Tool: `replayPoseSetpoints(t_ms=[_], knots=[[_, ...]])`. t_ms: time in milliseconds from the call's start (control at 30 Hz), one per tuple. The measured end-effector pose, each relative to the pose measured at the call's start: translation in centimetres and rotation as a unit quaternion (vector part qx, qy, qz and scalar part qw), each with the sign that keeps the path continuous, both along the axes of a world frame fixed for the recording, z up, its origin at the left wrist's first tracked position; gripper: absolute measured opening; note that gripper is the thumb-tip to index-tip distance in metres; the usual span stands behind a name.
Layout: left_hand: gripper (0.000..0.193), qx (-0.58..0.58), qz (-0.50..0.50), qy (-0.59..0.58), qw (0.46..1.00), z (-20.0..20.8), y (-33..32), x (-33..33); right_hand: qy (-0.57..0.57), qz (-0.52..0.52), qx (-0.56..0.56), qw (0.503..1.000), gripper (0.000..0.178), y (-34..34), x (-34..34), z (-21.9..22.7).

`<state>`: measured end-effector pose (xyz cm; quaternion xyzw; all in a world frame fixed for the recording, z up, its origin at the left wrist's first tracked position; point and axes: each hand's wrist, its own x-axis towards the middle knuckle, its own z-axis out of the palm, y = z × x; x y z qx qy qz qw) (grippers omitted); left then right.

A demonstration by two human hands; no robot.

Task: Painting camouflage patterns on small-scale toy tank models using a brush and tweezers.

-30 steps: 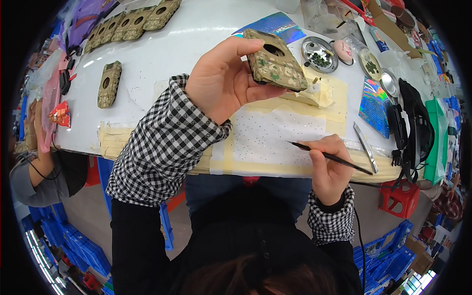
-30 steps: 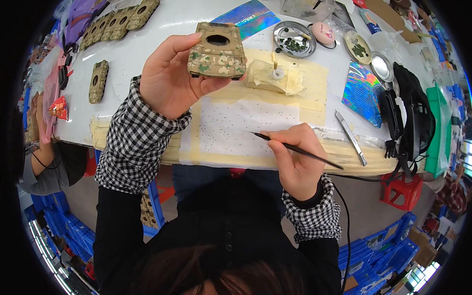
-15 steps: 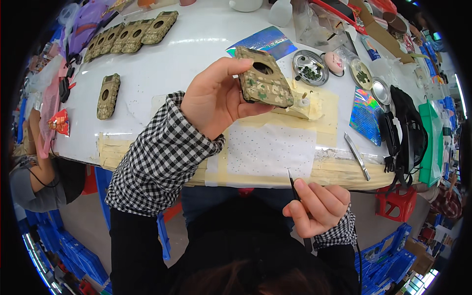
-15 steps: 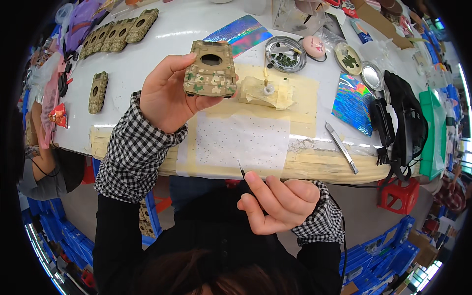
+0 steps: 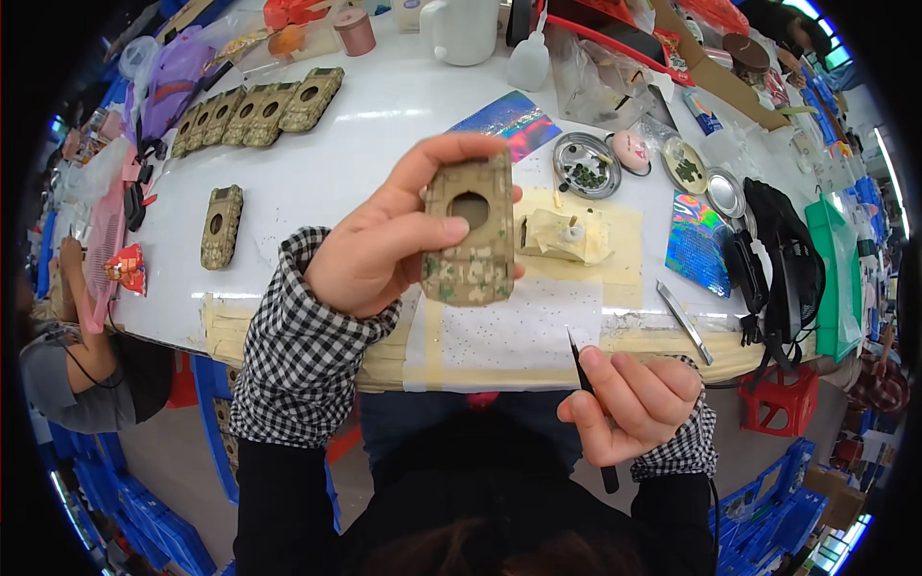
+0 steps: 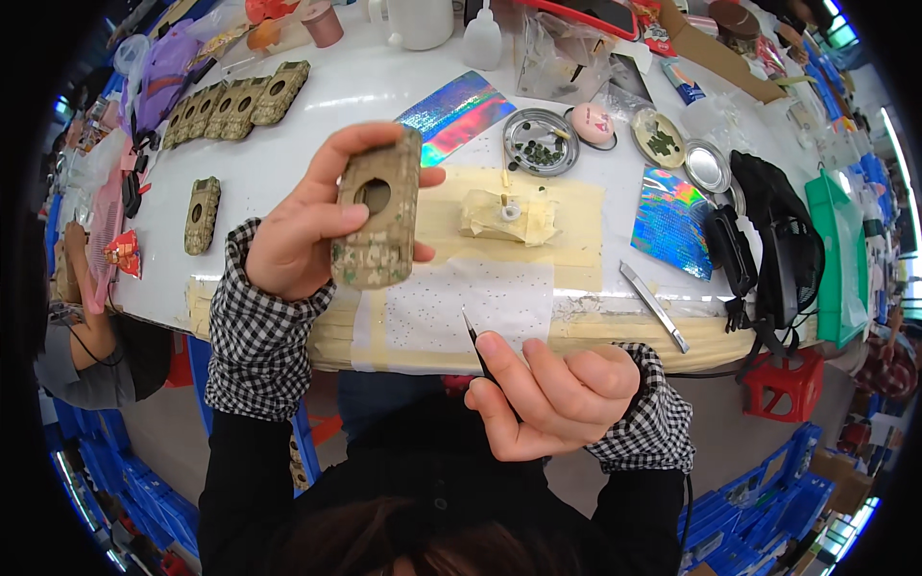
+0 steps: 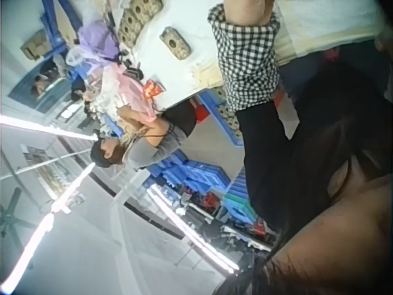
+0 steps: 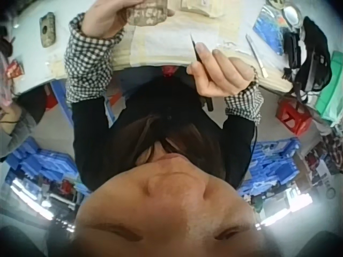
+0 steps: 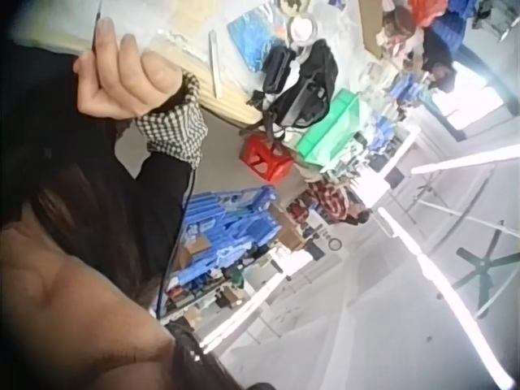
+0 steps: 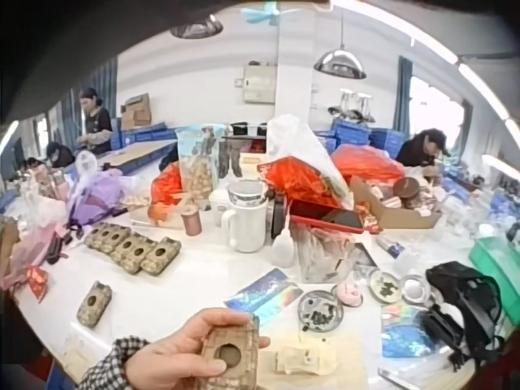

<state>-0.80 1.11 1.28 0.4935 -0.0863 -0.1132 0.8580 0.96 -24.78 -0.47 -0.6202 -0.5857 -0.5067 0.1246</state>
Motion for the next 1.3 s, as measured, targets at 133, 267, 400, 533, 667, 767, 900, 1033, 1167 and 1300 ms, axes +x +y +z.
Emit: replayPoseSetpoints(t_ms=[133, 267, 400, 533, 667, 767, 900, 1033, 1167, 1300], knots=[[0.025, 0.035, -0.094, 0.038, 0.994, -0.7, 0.2, -0.6, -0.023, 0.013, -0.013, 1.000, 0.015, 1.0, 1.0, 0.9], [0.019, 0.141, -0.131, 0.037, 0.981, -1.1, 0.2, -1.0, -0.037, 0.024, -0.045, 0.998, 0.014, 1.9, 1.9, 0.6], [0.019, 0.150, -0.139, 0.022, 0.979, -1.0, 0.1, -1.0, -0.025, 0.013, -0.054, 0.998, 0.014, 1.9, 1.8, 0.2], [0.020, 0.152, -0.125, 0.031, 0.980, -1.0, 0.1, -1.1, -0.002, -0.001, -0.075, 0.997, 0.015, 1.8, 1.6, 0.3], [0.021, 0.150, -0.127, 0.025, 0.980, -1.4, 0.1, -0.9, -0.012, 0.016, -0.034, 0.999, 0.012, 2.5, 2.2, 0.2], [0.021, 0.152, -0.120, 0.025, 0.981, -1.5, 0.2, -1.0, -0.011, 0.026, -0.036, 0.999, 0.012, 2.6, 2.4, 0.1], [0.022, 0.151, -0.118, 0.028, 0.981, -1.3, 0.0, -0.9, -0.010, 0.025, -0.033, 0.999, 0.011, 2.6, 2.4, 0.1], [0.023, 0.150, -0.118, 0.034, 0.981, -1.2, 0.1, -0.9, -0.003, 0.018, -0.037, 0.999, 0.012, 2.6, 2.3, 0.1], [0.024, 0.130, -0.106, 0.009, 0.986, -0.9, -0.3, -0.9, 0.004, 0.014, -0.040, 0.999, 0.012, 2.5, 2.3, 0.1], [0.024, 0.106, -0.100, -0.001, 0.989, -0.8, -0.4, -1.0, 0.056, -0.013, -0.070, 0.996, 0.013, 2.2, 1.7, 0.6]])
